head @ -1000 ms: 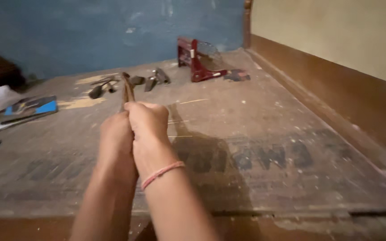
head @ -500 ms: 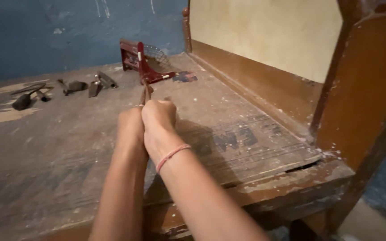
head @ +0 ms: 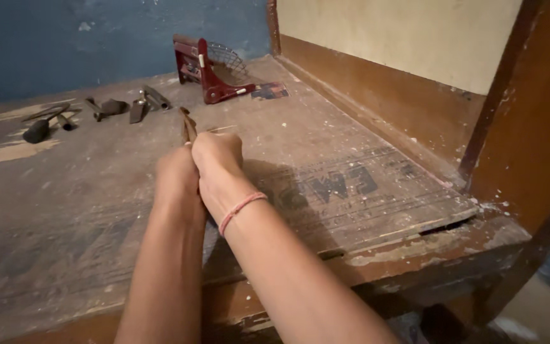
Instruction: The person sharpens several metal tools by hand using a metal file on a wooden table. The person handles a metal rod, a red metal rack, and a small metal tool, filing each one and placing them on a nearby bed.
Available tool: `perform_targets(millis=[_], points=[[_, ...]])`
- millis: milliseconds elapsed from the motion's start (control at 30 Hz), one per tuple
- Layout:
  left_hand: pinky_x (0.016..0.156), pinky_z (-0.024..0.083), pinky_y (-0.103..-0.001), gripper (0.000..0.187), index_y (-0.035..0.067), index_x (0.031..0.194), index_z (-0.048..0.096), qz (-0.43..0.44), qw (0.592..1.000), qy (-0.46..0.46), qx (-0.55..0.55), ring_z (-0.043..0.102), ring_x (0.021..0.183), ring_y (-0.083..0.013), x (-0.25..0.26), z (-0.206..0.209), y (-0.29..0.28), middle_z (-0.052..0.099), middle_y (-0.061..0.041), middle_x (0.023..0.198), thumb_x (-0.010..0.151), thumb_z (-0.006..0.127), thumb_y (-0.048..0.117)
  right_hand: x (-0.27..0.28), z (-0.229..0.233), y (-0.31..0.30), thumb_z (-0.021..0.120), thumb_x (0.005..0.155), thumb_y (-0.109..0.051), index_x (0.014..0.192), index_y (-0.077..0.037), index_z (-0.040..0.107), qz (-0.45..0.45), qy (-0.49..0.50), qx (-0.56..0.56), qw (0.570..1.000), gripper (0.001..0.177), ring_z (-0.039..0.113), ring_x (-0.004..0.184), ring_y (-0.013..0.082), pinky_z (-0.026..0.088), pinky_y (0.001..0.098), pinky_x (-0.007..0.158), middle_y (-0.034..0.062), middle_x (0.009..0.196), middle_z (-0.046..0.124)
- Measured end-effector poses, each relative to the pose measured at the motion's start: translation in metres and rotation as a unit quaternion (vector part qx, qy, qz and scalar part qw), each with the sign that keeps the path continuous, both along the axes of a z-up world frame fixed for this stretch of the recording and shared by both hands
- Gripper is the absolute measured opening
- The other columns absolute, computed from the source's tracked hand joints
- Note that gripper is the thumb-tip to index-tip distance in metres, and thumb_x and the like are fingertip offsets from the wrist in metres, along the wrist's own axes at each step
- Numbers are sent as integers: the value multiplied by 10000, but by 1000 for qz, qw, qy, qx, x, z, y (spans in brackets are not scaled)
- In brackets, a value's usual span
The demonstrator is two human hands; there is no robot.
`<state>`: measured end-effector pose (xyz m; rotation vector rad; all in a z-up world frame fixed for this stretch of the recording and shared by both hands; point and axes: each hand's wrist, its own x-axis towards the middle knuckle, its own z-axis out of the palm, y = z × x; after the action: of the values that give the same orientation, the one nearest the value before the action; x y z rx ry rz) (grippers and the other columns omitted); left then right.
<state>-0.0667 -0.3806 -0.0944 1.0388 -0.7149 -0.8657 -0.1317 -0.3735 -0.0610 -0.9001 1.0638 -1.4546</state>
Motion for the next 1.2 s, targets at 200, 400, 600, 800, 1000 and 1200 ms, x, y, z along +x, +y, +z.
perform_targets(millis=[200,400,600,800,1000,1200], points=[[578,483,-419,216,-56,901,725,16,999,-19,34,661,694,-238,11,-11,-13,713,-145,849,870,688,155,2,-4,4,617,779,17,986,143,688,7,-20,14,1000,253,738,905,314,567,440,776,262,990,737],[583,522,-419,133,-51,871,713,-44,997,62,-6,680,678,-264,6,-18,-10,709,-155,825,829,679,71,4,-11,-1,646,782,9,1001,134,703,3,8,26,1000,259,721,903,305,544,422,783,256,988,735],[563,466,-453,170,-67,869,706,6,998,-5,65,639,660,-285,3,-9,4,692,-155,809,813,699,93,6,-19,-11,582,818,3,965,126,705,10,-8,16,1000,227,761,937,315,574,446,816,261,1002,761],[740,529,-498,396,-155,1011,709,83,931,-303,185,728,870,-354,13,-6,3,740,-298,971,840,687,202,-1,-30,-30,646,828,-71,935,66,751,-5,164,-7,986,203,741,1019,331,551,412,883,255,1026,758],[867,531,-492,550,-154,1095,665,74,847,-453,268,696,1062,-462,25,-12,4,685,-365,1094,832,768,317,-11,-27,-28,799,776,-151,982,17,741,2,348,-23,937,272,693,1101,406,559,440,919,280,1098,711],[928,544,-512,424,-95,1092,722,101,796,-519,295,683,1114,-468,24,-4,23,683,-341,1161,805,769,214,-22,-29,4,754,771,-88,999,-27,753,17,435,-119,892,236,686,1078,425,552,479,911,252,1074,718]])
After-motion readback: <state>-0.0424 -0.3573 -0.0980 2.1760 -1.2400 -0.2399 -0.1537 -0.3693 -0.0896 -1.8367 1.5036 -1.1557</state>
